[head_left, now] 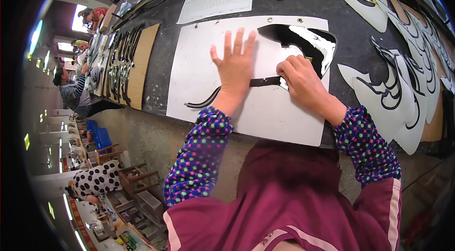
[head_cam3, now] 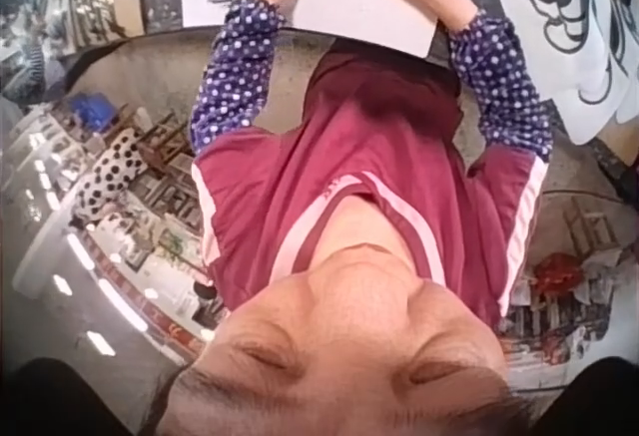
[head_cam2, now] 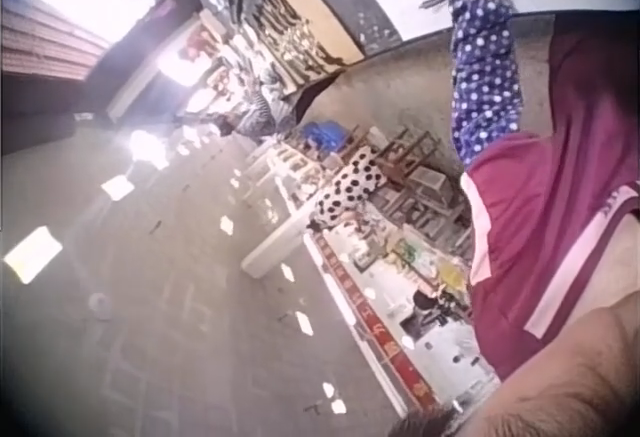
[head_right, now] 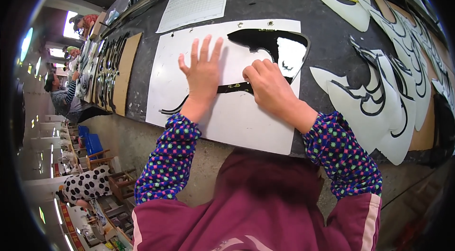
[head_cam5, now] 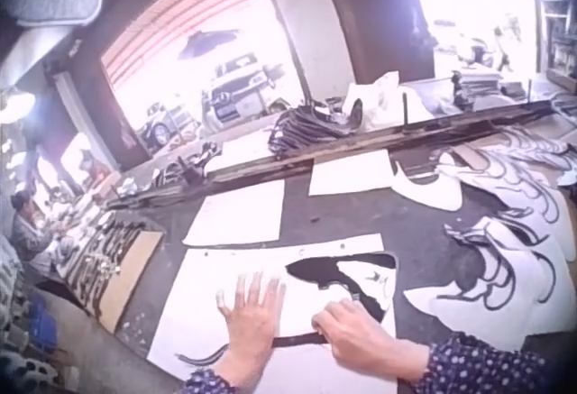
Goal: Assembling and aligning black shoe components on a template board in a manufacturing facility.
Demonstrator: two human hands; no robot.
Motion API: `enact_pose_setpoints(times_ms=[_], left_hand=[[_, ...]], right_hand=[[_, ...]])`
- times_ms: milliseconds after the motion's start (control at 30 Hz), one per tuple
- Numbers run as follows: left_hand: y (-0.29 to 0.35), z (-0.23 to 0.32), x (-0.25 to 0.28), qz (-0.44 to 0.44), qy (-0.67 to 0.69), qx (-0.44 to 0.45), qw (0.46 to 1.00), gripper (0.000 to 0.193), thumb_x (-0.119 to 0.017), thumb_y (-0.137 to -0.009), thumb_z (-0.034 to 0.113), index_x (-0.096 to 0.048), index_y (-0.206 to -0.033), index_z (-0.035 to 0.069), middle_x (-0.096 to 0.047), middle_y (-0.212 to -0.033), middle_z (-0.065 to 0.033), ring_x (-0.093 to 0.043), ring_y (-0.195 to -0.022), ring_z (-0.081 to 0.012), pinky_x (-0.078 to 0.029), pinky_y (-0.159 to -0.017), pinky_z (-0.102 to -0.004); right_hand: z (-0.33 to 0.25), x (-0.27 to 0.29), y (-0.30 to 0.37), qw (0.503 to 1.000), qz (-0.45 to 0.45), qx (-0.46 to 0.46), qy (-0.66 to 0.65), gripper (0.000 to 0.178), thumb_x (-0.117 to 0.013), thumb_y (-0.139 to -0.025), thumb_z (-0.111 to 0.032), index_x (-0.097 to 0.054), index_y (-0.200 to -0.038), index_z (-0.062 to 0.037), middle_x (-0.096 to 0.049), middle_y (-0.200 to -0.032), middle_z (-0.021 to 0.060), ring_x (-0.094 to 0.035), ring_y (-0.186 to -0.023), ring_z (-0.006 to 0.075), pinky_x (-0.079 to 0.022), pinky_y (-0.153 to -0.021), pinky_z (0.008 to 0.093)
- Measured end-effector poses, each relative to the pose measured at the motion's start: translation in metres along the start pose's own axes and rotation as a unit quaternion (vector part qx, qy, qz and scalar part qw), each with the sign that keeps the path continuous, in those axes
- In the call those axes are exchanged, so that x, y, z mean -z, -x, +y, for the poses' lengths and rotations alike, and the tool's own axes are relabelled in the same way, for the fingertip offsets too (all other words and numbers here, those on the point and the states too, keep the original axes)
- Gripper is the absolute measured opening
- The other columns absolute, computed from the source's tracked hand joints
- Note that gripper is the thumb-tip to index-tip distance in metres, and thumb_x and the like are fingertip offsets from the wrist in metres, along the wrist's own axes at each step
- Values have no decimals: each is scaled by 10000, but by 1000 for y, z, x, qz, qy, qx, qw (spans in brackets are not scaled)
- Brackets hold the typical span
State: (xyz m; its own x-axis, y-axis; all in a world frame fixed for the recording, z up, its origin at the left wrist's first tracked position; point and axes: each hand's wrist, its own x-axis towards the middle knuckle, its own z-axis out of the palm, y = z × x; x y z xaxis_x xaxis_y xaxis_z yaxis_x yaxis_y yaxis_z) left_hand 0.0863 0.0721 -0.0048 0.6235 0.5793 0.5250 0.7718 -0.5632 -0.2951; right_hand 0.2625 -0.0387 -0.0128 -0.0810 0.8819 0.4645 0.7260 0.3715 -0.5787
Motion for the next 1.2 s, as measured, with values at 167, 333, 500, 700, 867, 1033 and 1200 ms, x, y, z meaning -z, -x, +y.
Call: enact_pose_setpoints(times_ms=[167, 333, 500, 700, 867, 1033, 1200], left_hand=[[-7, 13, 14, -15, 75, 72, 994, 480, -534, -931, 152, -526, -1408, 207, -462, -1444, -55, -395, -1352, -276, -226, -1063, -636], [2, 37, 6, -59, 120, 56, 989, 519, -520, -911, 117, -508, -1423, 200, -454, -1453, -58, -385, -1364, -290, -226, -1064, -645], [-10, 24, 1, 2, 43, -7, 999, 526, -520, -916, 133, -495, -1435, 211, -448, -1466, -63, -383, -1369, -287, -220, -1069, -631], [0, 37, 2, -21, 112, 86, 990, 553, -553, -924, 206, -453, -1467, 222, -434, -1492, -64, -379, -1385, -294, -201, -1076, -638], [11, 12, 17, -74, 27, 12, 997, 525, -513, -928, 112, -499, -1439, 230, -407, -1531, -48, -328, -1422, -315, -171, -1082, -666], [46, -34, 31, -115, 17, 104, 988, 594, -540, -872, -3, -534, -1422, 222, -417, -1532, -65, -338, -1423, -284, -160, -1111, -619], [75, -30, 54, -119, 109, 113, 980, 510, -577, -867, -18, -656, -1311, 220, -519, -1468, -92, -433, -1378, -292, -191, -1137, -499]], right_hand=[[-4, 4, -1, 1000, -4, -5, 10, 66, -609, -899, -31, -578, -956, -46, -550, -904, 96, -517, -879, 296, -419, -796, 398], [-8, 4, -3, 1000, -3, -3, 9, 98, -618, -882, -12, -584, -969, -40, -547, -903, 104, -515, -877, 305, -420, -792, 397], [-7, 5, 0, 1000, -12, -10, 11, 121, -620, -869, 6, -585, -976, -37, -545, -905, 105, -523, -885, 303, -421, -788, 393], [-15, 6, -2, 1000, -18, -14, 13, 148, -627, -849, 30, -585, -973, -41, -556, -917, 103, -530, -886, 302, -419, -793, 388], [-13, 13, -6, 999, -23, -12, 22, 168, -611, -836, 32, -586, -980, -50, -543, -913, 80, -514, -855, 268, -405, -776, 365], [-17, 11, -12, 999, -32, -20, 28, 189, -625, -817, 49, -587, -972, -52, -554, -914, 81, -513, -839, 261, -398, -764, 357], [-17, 8, -9, 998, -39, -29, 44, 227, -643, -776, 73, -606, -966, -46, -559, -904, 82, -508, -818, 261, -394, -734, 348]])
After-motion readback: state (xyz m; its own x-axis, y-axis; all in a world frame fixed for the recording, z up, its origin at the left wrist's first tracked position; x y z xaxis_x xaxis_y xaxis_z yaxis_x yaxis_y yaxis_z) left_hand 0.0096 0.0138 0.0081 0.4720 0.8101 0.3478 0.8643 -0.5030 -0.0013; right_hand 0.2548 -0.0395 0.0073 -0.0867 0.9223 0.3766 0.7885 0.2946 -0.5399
